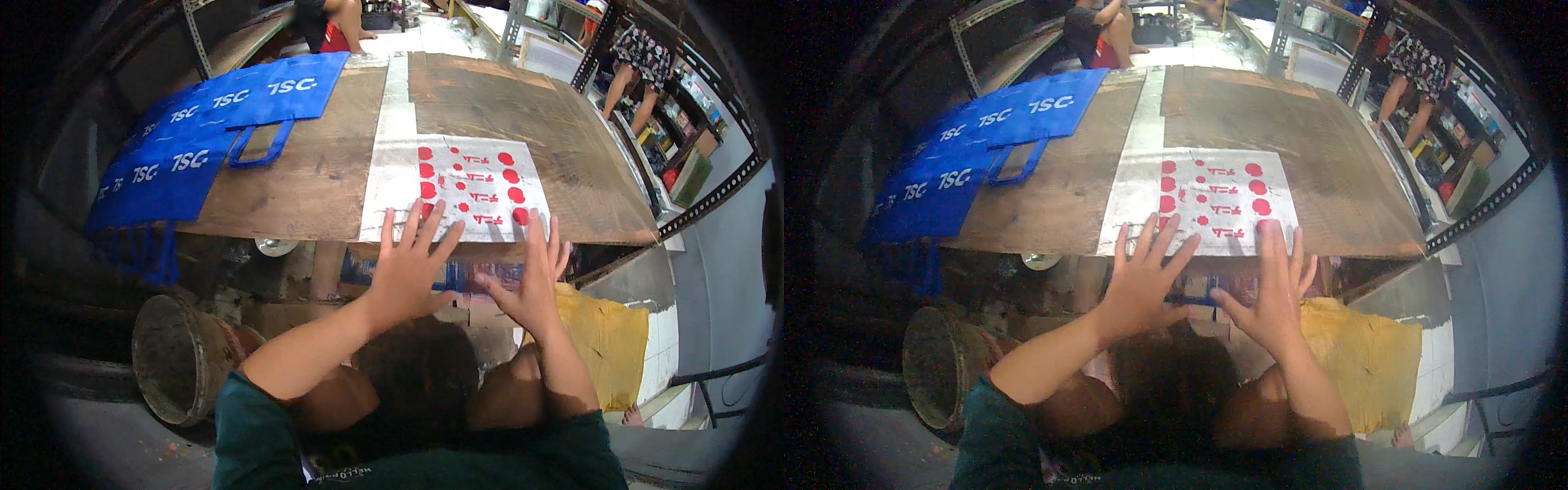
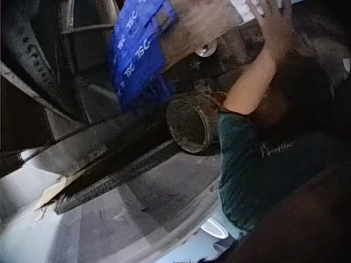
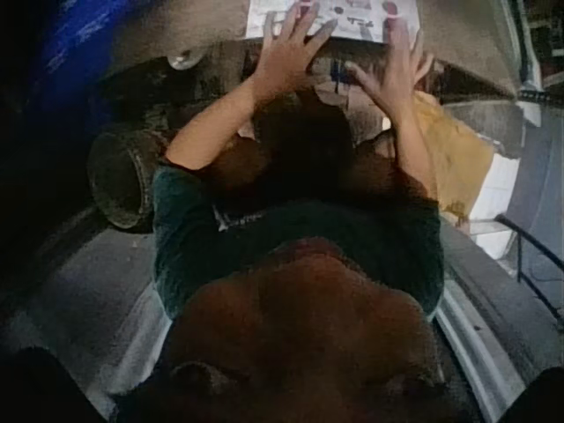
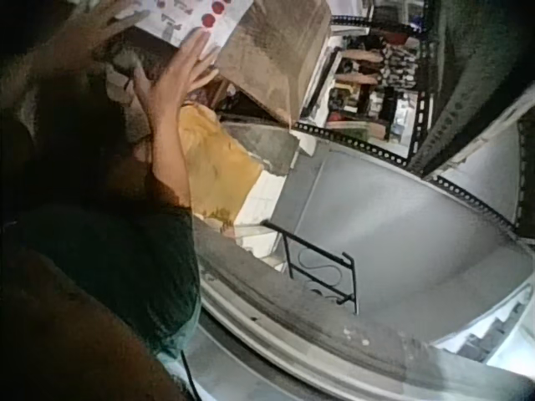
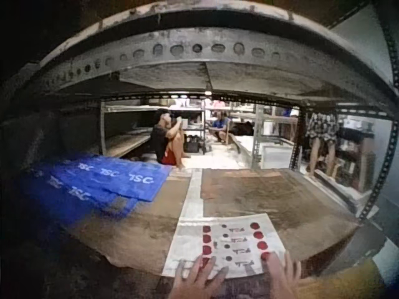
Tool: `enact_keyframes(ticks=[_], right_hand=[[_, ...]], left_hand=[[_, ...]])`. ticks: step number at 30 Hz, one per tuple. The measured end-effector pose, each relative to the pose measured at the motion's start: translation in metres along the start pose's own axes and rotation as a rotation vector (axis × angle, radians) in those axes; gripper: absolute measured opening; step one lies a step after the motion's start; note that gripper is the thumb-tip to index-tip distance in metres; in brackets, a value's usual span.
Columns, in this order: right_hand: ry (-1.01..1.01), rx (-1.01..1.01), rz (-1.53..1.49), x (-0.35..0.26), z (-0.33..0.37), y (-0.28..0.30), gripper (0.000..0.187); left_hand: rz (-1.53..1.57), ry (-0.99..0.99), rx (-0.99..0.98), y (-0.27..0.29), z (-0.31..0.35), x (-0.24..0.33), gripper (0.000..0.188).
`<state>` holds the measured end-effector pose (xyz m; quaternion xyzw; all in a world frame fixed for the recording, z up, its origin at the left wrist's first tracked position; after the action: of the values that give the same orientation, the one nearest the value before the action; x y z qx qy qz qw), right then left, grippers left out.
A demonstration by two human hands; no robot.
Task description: The person sits on the floor and organizes blue reusable shopping bags on a wooden table. They pick up the bags one by one, unfold them, and arrange them in neat rows. The person also briefly handles a sheet of red stickers before continuing to stack the bags.
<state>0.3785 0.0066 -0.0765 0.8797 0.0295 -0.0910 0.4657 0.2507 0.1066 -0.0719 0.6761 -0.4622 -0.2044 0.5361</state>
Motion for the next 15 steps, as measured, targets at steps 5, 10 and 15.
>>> enact_keyframes(ticks=[5, 10, 15], right_hand=[[-0.058, -0.105, 0.048, 0.001, -0.003, 0.009, 0.106], [-0.046, -0.292, 0.167, 0.004, -0.009, -0.001, 0.109], [-0.061, -0.146, 0.048, -0.002, -0.014, -0.005, 0.106]], left_hand=[[-0.029, 0.023, -0.050, 0.009, 0.004, 0.001, 0.099], [-0.052, 0.041, -0.072, 0.010, 0.000, -0.007, 0.097], [-0.048, 0.004, -0.071, 0.003, -0.004, -0.015, 0.098]])
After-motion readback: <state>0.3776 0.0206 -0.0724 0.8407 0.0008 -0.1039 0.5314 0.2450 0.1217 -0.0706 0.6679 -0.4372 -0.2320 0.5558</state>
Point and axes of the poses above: each hand's wrist, its own z-axis away from the middle knuckle, its own y-axis out of the back of the hand, x = y × z, the point moved 8 cm from there along -z, towards the middle knuckle, and after that the axes turned 14 degrees about y, right-handed, at the moved point
